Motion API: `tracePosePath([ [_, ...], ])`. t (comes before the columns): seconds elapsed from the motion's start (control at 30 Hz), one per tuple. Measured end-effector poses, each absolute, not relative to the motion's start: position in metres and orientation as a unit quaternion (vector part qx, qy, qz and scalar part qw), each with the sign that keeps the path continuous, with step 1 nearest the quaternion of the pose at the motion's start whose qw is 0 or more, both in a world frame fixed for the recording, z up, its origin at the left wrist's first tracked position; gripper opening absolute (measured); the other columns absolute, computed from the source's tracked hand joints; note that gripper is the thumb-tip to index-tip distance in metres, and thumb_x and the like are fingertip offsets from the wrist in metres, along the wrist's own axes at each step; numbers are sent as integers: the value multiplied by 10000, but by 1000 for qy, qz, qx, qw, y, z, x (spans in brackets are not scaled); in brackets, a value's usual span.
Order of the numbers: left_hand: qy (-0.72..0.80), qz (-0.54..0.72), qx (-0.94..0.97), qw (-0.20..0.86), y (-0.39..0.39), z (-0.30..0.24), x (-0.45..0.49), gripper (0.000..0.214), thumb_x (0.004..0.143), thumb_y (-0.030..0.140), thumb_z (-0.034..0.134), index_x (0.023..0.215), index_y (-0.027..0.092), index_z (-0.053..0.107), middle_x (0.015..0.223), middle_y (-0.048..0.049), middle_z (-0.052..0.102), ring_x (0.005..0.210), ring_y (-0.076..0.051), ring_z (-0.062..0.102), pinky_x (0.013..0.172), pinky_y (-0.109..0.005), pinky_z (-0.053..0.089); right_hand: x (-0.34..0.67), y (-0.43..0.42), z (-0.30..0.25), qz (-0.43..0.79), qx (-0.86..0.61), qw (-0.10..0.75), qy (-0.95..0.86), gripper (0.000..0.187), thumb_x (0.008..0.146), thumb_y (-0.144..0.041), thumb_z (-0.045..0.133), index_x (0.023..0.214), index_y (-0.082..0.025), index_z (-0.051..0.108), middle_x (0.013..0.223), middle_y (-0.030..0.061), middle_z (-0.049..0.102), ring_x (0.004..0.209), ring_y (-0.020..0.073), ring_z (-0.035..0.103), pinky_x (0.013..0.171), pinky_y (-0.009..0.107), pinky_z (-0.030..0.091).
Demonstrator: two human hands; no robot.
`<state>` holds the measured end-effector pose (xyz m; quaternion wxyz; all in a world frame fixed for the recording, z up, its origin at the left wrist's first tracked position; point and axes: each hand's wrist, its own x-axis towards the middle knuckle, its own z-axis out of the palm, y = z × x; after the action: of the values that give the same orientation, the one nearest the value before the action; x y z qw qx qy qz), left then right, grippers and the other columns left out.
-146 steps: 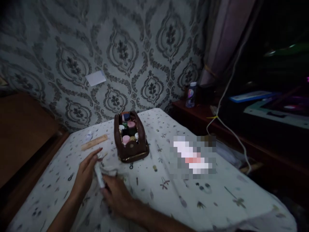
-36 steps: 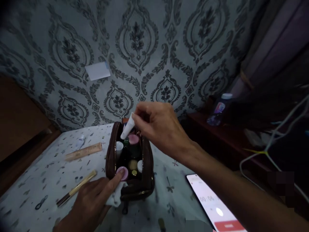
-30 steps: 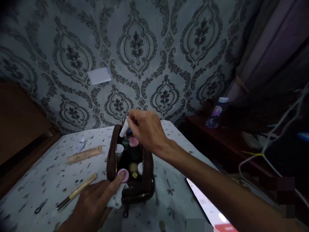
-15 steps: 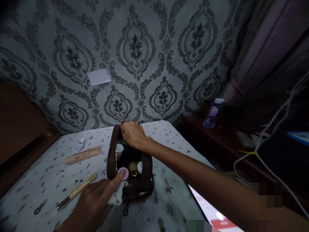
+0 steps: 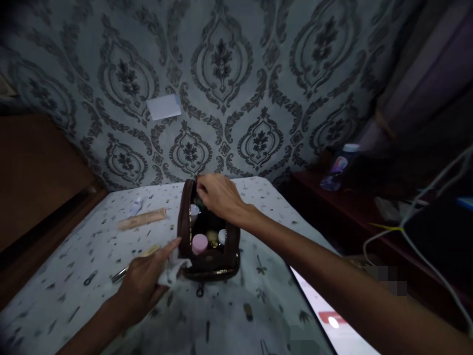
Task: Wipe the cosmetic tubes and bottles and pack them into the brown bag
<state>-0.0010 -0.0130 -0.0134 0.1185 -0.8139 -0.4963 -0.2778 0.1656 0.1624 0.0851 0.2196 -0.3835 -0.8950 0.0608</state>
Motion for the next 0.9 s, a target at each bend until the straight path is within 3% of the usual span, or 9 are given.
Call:
tracePosePath([
  [0.13, -670, -324, -668, 10, -20, -6, -45, 379, 993, 398, 369, 1222, 167, 561, 582, 65, 517, 460, -125, 491, 495, -218, 399, 173, 132, 78, 87, -283, 322, -899, 165, 883, -145, 549, 826, -145, 703, 831, 60, 687, 726, 158, 599, 659, 259, 395],
  [0.23, -764, -410, -498, 5, -18, -1, -88, 574, 1005, 523, 198, 800, 165, 597, 646, -3, 550, 619, -160, 540, 614, -267, 461, 177, 100, 68, 139, -190, 377, -896, 141, 895, -135, 568, 831, -136, 694, 812, 55, 682, 709, 147, 603, 647, 249, 419],
  [0.3, -791, -416, -448, -17, -17, -5, -110, 616, 1001, 552, 179, 710, 174, 568, 645, -20, 567, 658, -178, 555, 659, -290, 475, 175, 77, 56, 190, -142, 376, -896, 142, 910, -124, 560, 857, -134, 692, 814, 56, 686, 724, 143, 619, 647, 238, 439],
  [0.37, -786, -406, -464, -30, -17, -14, -119, 599, 1011, 522, 196, 817, 145, 620, 765, -54, 649, 787, -205, 608, 751, -309, 499, 170, 55, 42, 245, -117, 349, -897, 165, 924, -111, 539, 869, -136, 692, 821, 55, 689, 728, 136, 630, 643, 228, 449],
  [0.43, -764, -363, -532, -28, -20, -30, -117, 529, 1022, 456, 236, 1065, 104, 629, 1023, -109, 693, 1008, -231, 616, 900, -340, 491, 162, 37, 24, 292, -116, 309, -898, 184, 928, -104, 528, 868, -134, 699, 818, 53, 687, 702, 128, 629, 625, 222, 447],
  [0.53, -730, -204, -652, 0, -27, -59, -102, 453, 1004, 357, 372, 1343, 84, 498, 1290, -181, 605, 1202, -275, 547, 1016, -433, 441, 147, 20, -2, 339, -149, 267, -890, 207, 895, -73, 531, 800, -131, 704, 764, 50, 678, 673, 135, 627, 632, 234, 449],
  [0.67, -724, -81, -681, 80, -40, -89, -95, 420, 959, 160, 411, 1370, 119, 491, 1182, -166, 613, 1097, -298, 581, 907, -459, 499, 127, 10, -32, 486, -211, 239, -814, 145, 845, -134, 576, 764, -151, 695, 710, 19, 670, 570, 113, 615, 566, 209, 441],
  [0.8, -732, -193, -651, 60, -48, -92, -102, 390, 953, 189, 401, 1315, 159, 545, 1029, -118, 618, 966, -272, 623, 805, -403, 542, 106, 3, -60, 629, -274, 214, -695, 135, 835, -226, 573, 842, -147, 682, 694, -4, 631, 505, 101, 605, 467, 182, 393],
  [0.9, -688, -359, -629, -46, -53, -85, -93, 388, 983, 334, 393, 1315, 198, 538, 1150, -108, 637, 1075, -258, 624, 945, -423, 515, 92, -6, -75, 660, -316, 220, -645, 302, 875, -278, 530, 1123, -152, 648, 827, 28, 644, 555, 116, 600, 458, 198, 421],
])
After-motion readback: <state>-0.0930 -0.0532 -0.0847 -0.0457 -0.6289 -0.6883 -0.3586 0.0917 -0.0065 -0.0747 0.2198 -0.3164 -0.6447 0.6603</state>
